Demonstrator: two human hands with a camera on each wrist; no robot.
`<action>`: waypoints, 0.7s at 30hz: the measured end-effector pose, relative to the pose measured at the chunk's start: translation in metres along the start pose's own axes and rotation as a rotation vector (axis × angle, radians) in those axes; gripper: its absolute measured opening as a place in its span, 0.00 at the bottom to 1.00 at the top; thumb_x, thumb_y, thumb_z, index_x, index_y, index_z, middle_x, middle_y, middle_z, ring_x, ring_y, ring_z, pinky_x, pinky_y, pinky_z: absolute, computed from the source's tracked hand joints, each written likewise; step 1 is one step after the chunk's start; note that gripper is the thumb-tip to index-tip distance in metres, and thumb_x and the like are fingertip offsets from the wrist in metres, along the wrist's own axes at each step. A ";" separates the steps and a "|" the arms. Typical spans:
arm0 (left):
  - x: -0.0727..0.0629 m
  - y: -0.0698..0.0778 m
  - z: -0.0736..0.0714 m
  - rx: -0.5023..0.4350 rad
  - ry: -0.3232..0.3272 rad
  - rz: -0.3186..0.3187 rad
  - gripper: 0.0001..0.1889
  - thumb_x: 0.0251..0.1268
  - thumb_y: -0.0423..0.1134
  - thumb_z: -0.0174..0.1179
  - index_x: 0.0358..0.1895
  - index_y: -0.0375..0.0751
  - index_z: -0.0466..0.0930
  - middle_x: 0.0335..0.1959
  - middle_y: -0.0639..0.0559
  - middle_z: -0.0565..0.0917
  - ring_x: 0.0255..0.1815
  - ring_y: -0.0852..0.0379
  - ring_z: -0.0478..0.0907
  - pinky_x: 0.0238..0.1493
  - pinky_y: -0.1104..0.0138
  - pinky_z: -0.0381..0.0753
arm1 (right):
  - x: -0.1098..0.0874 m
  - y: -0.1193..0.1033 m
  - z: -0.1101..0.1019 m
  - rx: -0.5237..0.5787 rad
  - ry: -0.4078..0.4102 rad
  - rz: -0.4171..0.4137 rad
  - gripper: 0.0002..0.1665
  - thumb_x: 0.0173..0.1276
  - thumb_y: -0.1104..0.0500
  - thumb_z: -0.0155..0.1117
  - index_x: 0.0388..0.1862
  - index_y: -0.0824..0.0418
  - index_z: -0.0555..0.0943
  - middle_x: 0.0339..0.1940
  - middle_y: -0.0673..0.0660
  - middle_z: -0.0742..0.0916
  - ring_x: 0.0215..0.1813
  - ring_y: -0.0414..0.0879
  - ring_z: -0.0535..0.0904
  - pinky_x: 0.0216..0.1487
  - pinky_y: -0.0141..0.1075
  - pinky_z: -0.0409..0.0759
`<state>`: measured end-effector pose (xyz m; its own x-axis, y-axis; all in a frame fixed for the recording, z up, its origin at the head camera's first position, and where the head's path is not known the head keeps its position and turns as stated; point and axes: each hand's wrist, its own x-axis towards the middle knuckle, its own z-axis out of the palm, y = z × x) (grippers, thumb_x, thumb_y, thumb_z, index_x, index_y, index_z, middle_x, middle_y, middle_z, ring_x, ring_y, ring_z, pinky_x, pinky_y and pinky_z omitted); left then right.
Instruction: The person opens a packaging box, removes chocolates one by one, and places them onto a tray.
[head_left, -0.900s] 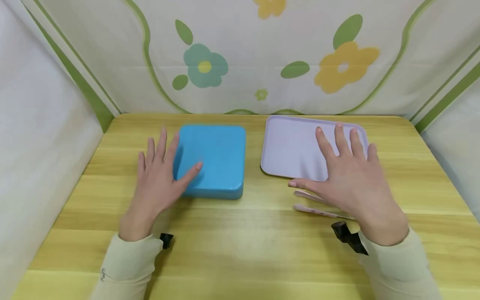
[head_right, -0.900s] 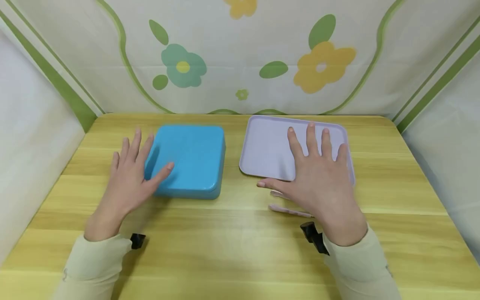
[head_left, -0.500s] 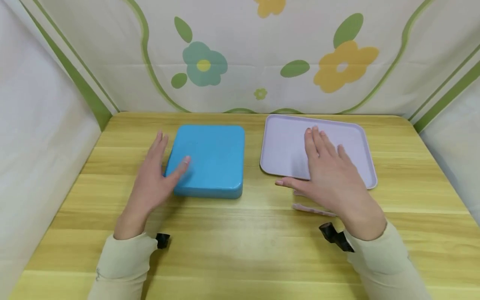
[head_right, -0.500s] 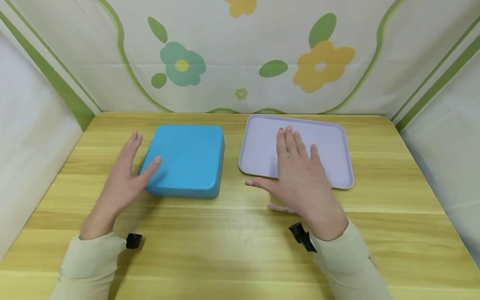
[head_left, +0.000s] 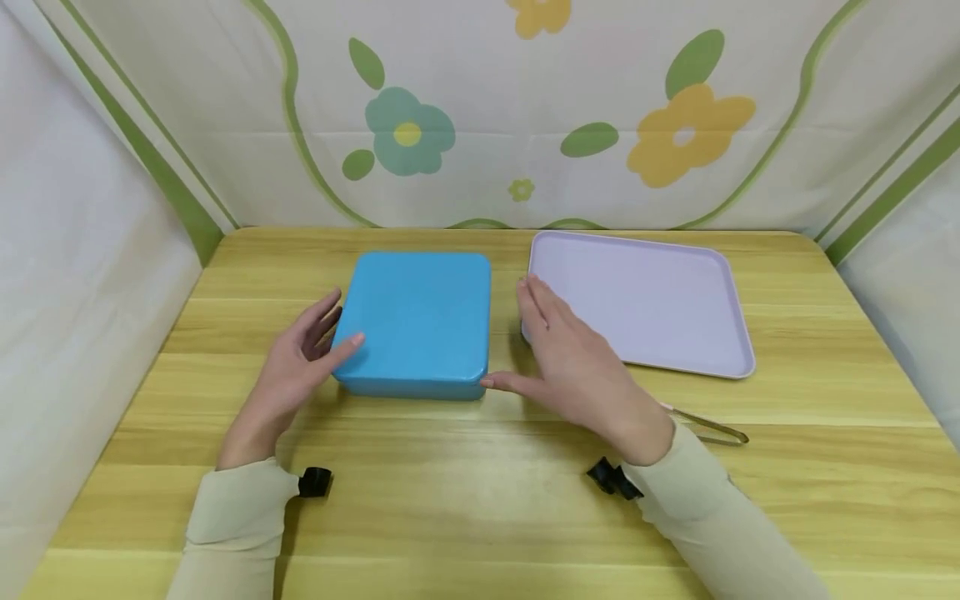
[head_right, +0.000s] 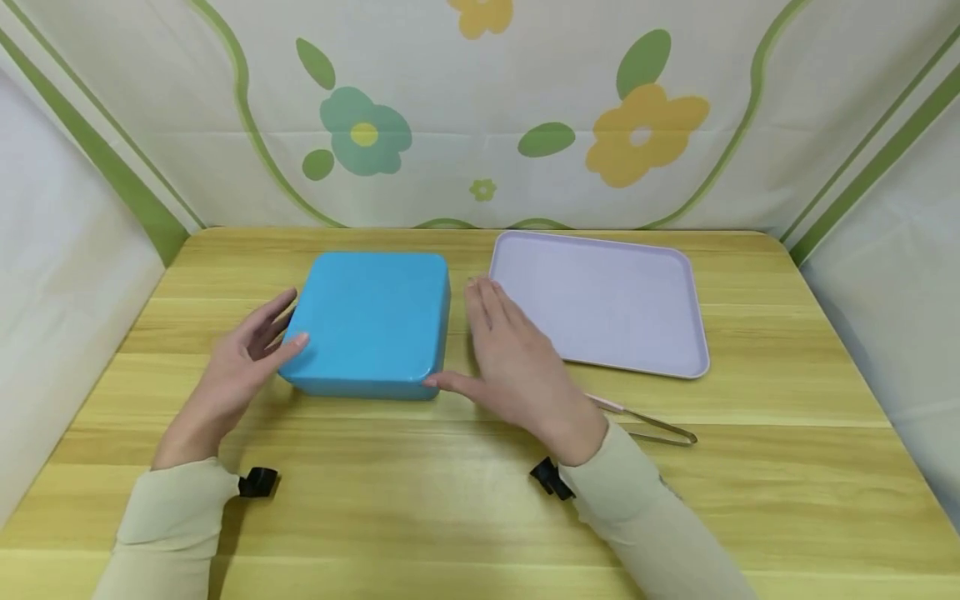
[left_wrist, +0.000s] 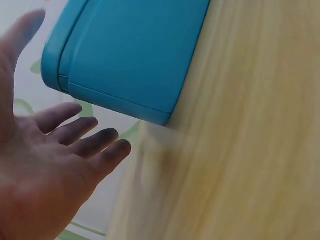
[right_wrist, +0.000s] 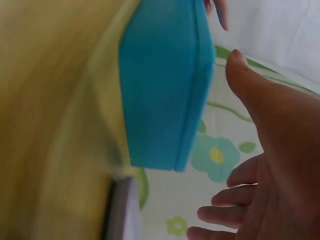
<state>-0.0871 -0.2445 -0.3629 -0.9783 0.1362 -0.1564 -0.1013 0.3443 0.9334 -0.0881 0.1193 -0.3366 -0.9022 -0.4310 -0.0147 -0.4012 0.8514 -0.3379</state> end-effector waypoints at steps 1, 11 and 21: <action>0.001 -0.001 0.000 -0.005 -0.015 0.000 0.47 0.80 0.47 0.65 0.91 0.53 0.44 0.92 0.55 0.47 0.92 0.45 0.47 0.87 0.51 0.57 | 0.002 -0.002 0.004 0.010 -0.004 -0.011 0.77 0.66 0.18 0.62 0.91 0.61 0.39 0.93 0.61 0.46 0.93 0.56 0.46 0.87 0.55 0.64; 0.003 -0.010 0.005 0.010 -0.120 -0.016 0.61 0.66 0.42 0.78 0.89 0.70 0.38 0.91 0.55 0.45 0.90 0.42 0.48 0.85 0.37 0.58 | 0.022 -0.018 0.033 0.268 -0.052 -0.017 0.86 0.58 0.20 0.73 0.90 0.58 0.30 0.92 0.59 0.39 0.93 0.54 0.41 0.88 0.52 0.61; 0.006 -0.013 0.005 -0.003 -0.141 -0.001 0.70 0.54 0.36 0.85 0.87 0.78 0.38 0.91 0.56 0.47 0.88 0.41 0.51 0.81 0.35 0.59 | 0.028 -0.021 0.043 0.382 -0.044 -0.034 0.83 0.62 0.31 0.80 0.90 0.59 0.31 0.93 0.61 0.38 0.92 0.53 0.41 0.88 0.53 0.62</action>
<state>-0.0908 -0.2432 -0.3778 -0.9429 0.2657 -0.2008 -0.1026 0.3419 0.9341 -0.0976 0.0764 -0.3703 -0.8785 -0.4765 -0.0353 -0.3353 0.6674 -0.6650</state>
